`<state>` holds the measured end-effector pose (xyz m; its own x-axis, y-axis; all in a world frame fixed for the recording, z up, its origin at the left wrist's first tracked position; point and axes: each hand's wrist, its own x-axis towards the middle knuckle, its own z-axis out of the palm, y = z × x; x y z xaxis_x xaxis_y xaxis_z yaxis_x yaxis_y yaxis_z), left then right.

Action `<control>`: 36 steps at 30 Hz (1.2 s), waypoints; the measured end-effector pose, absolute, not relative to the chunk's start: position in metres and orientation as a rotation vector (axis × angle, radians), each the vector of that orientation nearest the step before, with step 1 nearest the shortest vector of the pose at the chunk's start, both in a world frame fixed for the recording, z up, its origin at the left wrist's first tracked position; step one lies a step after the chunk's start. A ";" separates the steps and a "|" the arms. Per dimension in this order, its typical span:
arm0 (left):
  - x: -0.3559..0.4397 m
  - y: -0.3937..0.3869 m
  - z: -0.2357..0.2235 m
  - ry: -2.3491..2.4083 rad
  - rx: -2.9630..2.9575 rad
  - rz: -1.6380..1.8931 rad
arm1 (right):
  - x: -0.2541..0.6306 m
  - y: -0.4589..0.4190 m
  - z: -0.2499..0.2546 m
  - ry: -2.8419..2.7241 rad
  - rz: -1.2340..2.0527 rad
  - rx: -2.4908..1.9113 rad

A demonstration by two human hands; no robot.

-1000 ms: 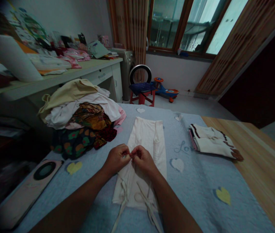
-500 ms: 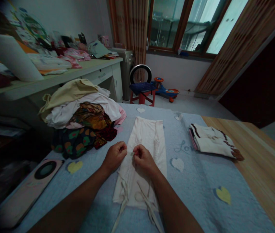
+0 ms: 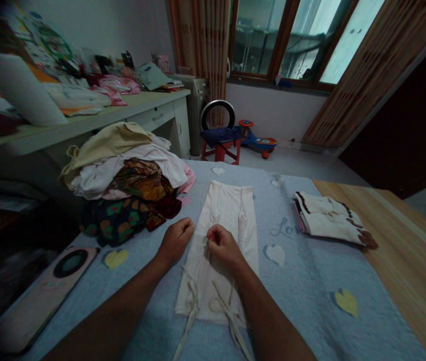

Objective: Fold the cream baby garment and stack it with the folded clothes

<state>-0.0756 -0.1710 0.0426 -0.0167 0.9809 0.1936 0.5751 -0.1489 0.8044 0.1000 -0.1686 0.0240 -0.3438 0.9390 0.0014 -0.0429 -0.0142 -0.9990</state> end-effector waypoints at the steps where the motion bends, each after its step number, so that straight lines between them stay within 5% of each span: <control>1: -0.075 -0.171 0.042 1.629 1.765 1.054 | 0.100 -0.169 0.023 -1.412 1.494 -0.994; 36: -0.074 -0.170 0.033 1.654 1.761 1.079 | 0.101 -0.169 0.024 -1.123 1.716 -0.852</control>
